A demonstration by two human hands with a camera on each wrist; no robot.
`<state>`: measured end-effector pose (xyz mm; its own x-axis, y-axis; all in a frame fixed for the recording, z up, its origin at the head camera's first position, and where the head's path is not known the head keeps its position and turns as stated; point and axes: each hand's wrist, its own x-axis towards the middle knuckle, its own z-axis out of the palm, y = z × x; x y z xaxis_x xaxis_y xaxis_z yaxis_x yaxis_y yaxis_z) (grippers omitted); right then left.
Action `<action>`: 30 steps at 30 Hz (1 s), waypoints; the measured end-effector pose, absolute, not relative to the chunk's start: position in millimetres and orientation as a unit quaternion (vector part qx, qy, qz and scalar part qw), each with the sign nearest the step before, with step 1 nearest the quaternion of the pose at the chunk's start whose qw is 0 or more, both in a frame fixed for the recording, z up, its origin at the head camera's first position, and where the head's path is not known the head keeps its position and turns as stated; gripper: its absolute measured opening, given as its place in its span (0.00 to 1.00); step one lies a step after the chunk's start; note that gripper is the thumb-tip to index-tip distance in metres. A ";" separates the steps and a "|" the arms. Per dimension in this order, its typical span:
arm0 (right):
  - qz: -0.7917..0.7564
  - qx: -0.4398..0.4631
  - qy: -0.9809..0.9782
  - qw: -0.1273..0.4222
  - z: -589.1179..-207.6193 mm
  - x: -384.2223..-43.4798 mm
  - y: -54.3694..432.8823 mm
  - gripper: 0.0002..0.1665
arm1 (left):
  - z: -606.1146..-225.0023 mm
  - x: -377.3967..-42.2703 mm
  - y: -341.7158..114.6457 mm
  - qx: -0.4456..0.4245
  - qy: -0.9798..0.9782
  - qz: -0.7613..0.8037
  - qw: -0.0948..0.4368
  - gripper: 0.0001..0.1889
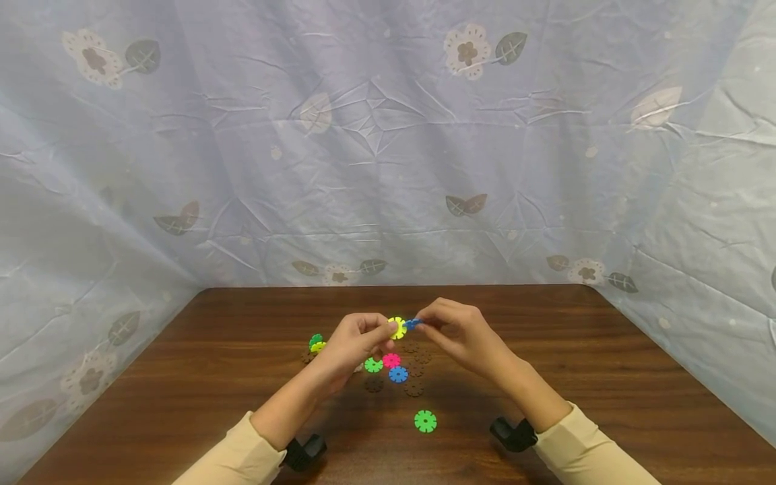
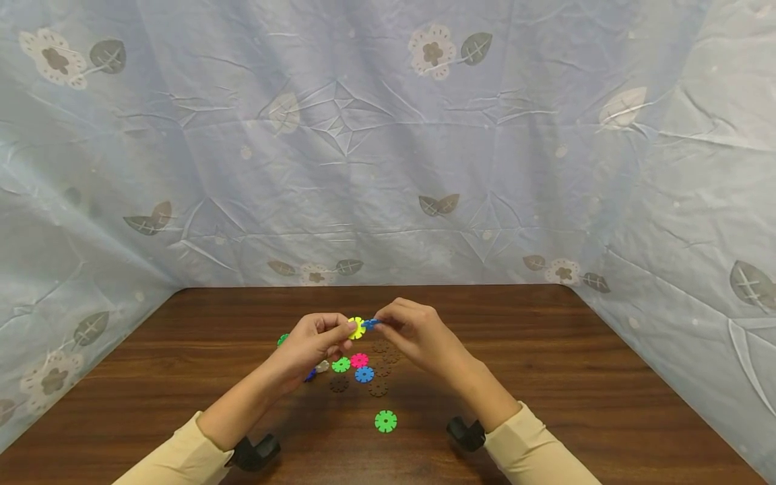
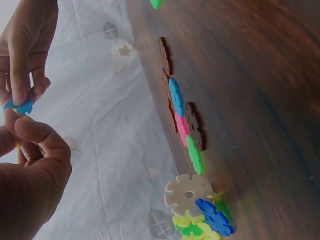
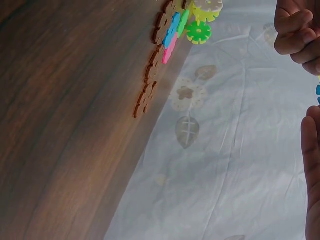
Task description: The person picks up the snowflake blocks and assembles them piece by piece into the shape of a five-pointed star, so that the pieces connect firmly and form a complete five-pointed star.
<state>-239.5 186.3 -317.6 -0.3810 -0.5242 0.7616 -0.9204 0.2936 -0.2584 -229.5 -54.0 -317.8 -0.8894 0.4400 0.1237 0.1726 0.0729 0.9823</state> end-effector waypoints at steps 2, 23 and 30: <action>0.353 0.478 -0.754 0.280 -317.2 -238.8 186.1 0.14 | -317.3 -229.1 -53.7 0.212 0.726 0.645 0.103 0.12; 0.342 0.465 -0.773 0.263 -313.2 -237.1 188.9 0.14 | -320.4 -229.1 -50.9 0.231 0.754 0.602 0.123 0.16; 0.344 0.460 -0.780 0.248 -311.7 -235.5 188.6 0.14 | -321.0 -230.1 -53.2 0.232 0.759 0.595 0.127 0.14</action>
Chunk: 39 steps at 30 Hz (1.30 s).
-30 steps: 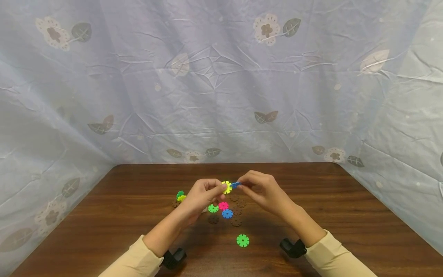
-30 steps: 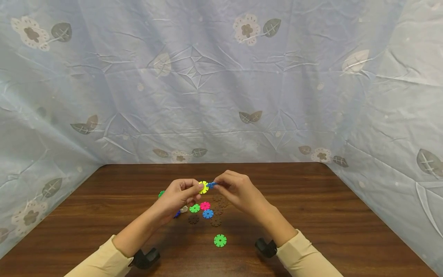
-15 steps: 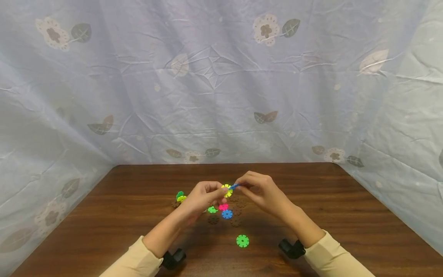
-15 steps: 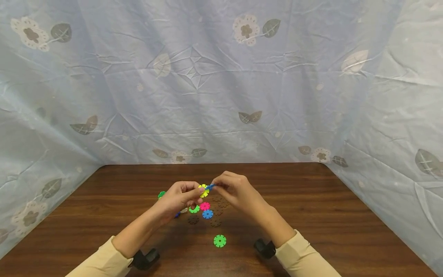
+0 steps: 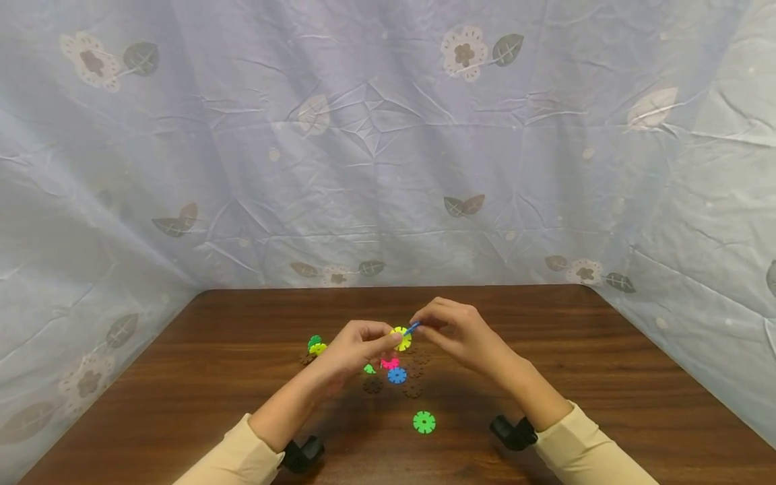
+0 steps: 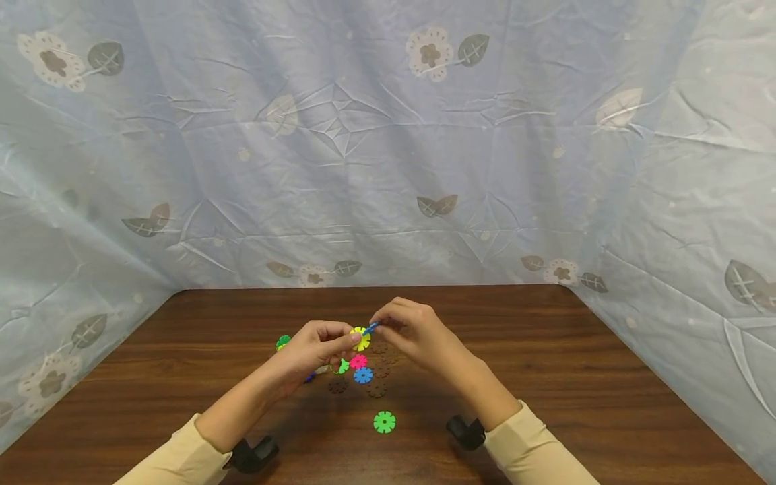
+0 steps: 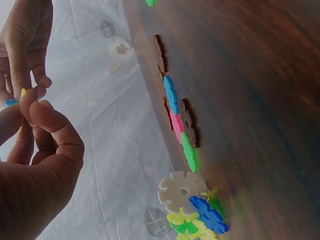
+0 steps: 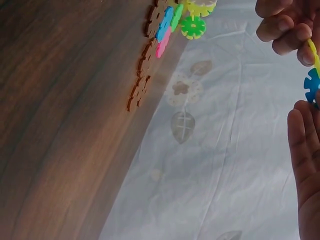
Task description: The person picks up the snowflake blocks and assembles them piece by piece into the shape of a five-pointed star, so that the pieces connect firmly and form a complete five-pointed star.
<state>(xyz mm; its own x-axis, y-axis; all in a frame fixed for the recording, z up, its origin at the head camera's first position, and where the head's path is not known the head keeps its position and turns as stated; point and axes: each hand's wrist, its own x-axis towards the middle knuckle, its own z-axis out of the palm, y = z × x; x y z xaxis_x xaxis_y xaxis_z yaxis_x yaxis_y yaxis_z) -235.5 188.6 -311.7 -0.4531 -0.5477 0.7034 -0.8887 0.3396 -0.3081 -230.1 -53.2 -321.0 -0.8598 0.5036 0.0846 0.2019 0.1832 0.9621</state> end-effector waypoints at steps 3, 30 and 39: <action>0.350 0.449 -0.792 0.221 -310.8 -236.3 190.1 0.10 | -321.8 -231.4 -54.5 0.230 0.755 0.600 0.127 0.13; 0.274 0.356 -0.883 -0.138 -345.3 -247.5 187.4 0.18 | -318.9 -233.3 -57.6 0.222 0.742 0.618 0.133 0.12; 0.230 0.351 -0.899 -0.126 -340.2 -239.3 174.4 0.14 | -319.2 -233.4 -58.0 0.222 0.739 0.622 0.136 0.13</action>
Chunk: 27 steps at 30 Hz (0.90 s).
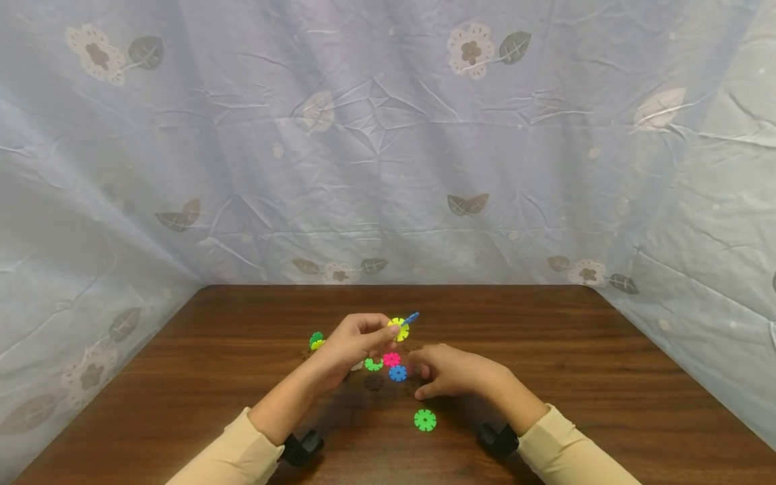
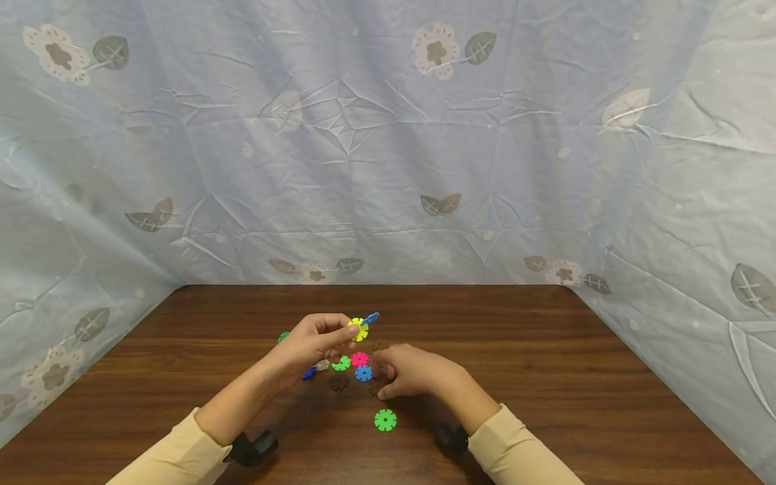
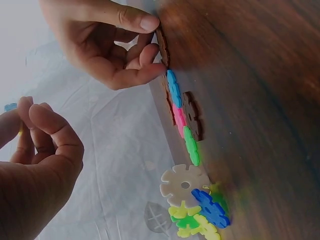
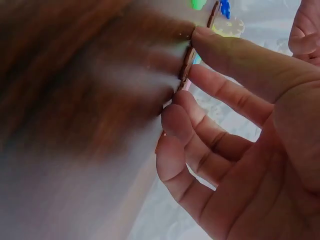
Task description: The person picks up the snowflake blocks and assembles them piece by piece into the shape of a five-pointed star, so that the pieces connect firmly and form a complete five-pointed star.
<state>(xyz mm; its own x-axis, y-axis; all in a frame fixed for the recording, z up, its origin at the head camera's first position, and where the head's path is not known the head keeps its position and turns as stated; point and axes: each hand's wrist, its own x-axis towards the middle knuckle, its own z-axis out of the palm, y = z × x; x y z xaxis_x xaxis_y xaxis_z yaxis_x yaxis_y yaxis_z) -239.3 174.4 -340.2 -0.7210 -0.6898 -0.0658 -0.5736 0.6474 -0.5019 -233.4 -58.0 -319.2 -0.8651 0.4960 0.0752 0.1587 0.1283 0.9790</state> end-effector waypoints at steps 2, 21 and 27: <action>-0.234 -0.350 0.898 0.130 -340.2 -239.2 174.2 0.13 | -319.1 -233.5 -58.0 0.222 0.740 0.620 0.136 0.13; -0.317 -0.360 0.877 -0.011 -324.2 -245.9 194.0 0.04 | -318.9 -233.2 -59.8 0.205 0.734 0.637 0.118 0.10; -0.430 -0.348 0.827 -0.099 -315.5 -244.2 195.2 0.04 | -318.1 -233.0 -59.5 0.197 0.733 0.642 0.109 0.11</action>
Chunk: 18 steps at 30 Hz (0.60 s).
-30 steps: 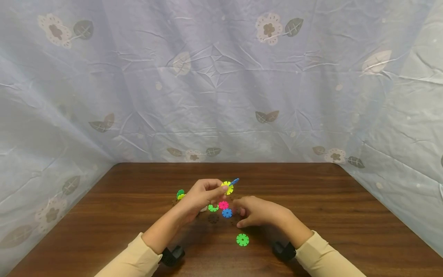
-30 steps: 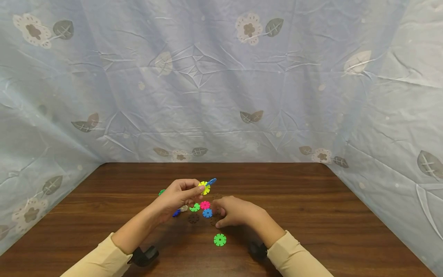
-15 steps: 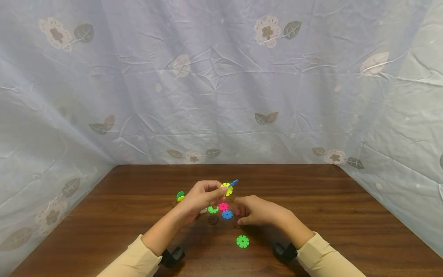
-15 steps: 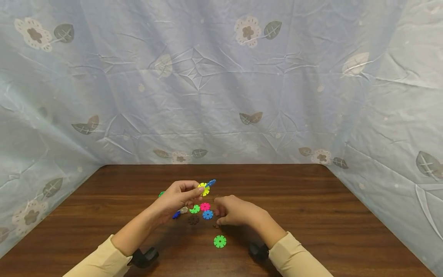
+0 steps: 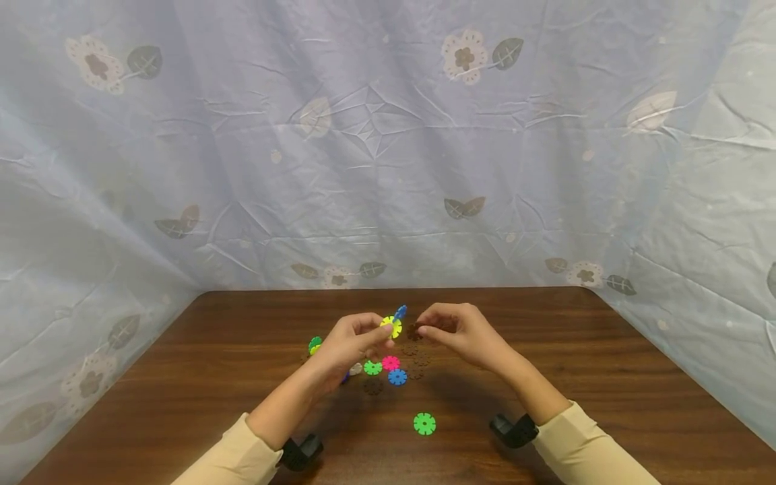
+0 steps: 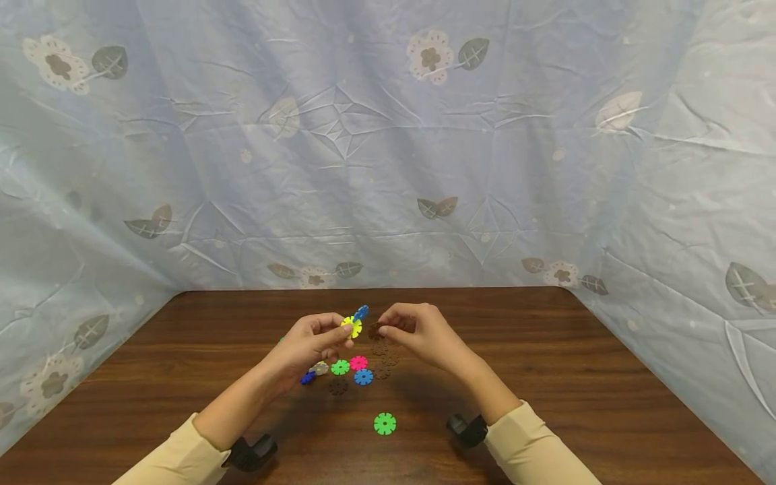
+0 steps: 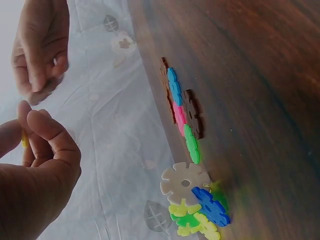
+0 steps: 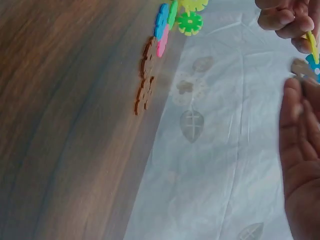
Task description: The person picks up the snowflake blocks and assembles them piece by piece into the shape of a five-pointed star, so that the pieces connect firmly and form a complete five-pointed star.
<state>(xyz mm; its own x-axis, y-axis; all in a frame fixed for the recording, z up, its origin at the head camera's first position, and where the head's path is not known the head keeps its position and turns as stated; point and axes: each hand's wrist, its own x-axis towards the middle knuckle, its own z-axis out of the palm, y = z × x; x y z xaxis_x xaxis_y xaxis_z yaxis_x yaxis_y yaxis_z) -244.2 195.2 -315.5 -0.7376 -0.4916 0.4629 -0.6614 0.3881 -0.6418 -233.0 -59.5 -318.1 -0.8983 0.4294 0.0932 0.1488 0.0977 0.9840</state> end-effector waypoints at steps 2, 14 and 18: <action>0.459 0.347 -0.810 0.114 -315.0 -243.3 194.5 0.05 | -317.9 -233.3 -59.3 0.192 0.734 0.643 0.107 0.11; 0.513 0.351 -0.774 0.121 -312.2 -238.2 190.3 0.05 | -317.6 -231.8 -57.9 0.187 0.720 0.658 0.119 0.12; 0.499 0.366 -0.773 0.140 -313.7 -238.3 189.5 0.05 | -317.0 -231.4 -57.5 0.190 0.718 0.659 0.120 0.11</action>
<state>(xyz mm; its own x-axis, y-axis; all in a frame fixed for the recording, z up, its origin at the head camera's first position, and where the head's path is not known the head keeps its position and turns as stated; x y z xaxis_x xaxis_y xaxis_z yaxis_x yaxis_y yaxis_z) -238.3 189.5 -313.7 -0.6935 -0.4255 0.5813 -0.7049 0.2340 -0.6697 -231.4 -57.5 -317.0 -0.8986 0.4319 0.0779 0.1149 0.0601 0.9916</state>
